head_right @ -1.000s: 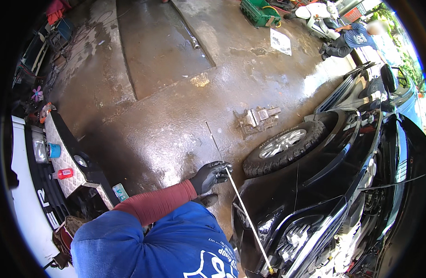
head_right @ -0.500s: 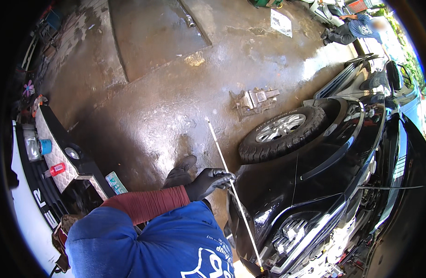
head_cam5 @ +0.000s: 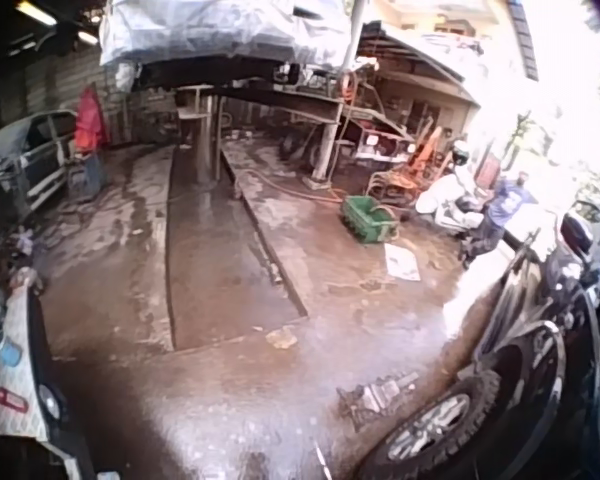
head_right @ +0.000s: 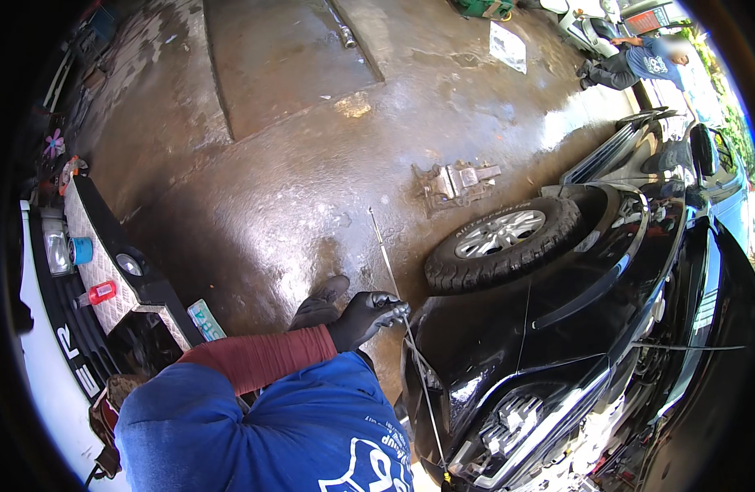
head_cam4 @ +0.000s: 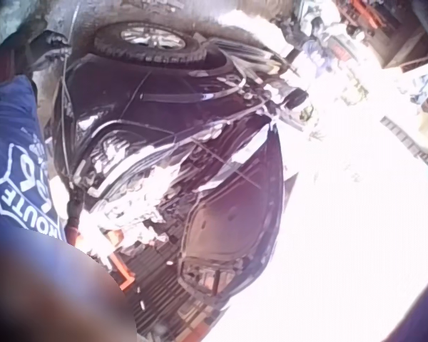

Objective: The person opens the car's hood and removes the air filter housing cover. They take out the old air filter, retrieve a new one from a box, and install it into the housing. The person then reassembles the cover and secures it in place.

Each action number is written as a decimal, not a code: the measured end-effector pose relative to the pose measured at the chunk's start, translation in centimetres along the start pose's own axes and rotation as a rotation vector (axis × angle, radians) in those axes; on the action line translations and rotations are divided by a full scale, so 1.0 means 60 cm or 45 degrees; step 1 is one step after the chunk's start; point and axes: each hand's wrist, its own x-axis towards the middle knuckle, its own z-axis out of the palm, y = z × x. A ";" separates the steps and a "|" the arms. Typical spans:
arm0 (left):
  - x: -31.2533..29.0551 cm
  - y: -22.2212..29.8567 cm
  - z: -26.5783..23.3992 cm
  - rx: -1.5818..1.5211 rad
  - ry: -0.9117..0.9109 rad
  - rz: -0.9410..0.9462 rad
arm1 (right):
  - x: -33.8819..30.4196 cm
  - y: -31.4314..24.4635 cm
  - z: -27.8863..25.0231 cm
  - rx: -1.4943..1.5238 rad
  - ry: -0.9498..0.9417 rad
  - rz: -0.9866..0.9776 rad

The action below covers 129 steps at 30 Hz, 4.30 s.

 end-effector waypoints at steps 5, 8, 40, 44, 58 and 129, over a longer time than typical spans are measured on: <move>0.004 -0.001 -0.010 0.062 0.085 0.098 | 0.023 -0.059 -0.001 0.079 -0.210 0.105; 0.005 0.001 -0.013 -0.077 0.116 0.122 | 0.032 -0.093 -0.001 0.155 -0.324 0.166; -0.086 0.115 0.106 1.300 0.552 0.930 | 0.171 -0.400 0.252 1.342 -0.597 -0.599; -0.149 0.017 0.353 1.368 -0.382 0.906 | 0.191 -0.379 0.296 1.587 -0.890 -0.482; -0.304 -0.811 0.902 1.777 -2.578 1.499 | 0.169 -0.265 0.362 1.610 -0.469 -0.719; -0.037 0.513 -0.394 0.849 1.150 0.999 | 0.207 -0.525 0.004 0.557 -0.744 -0.403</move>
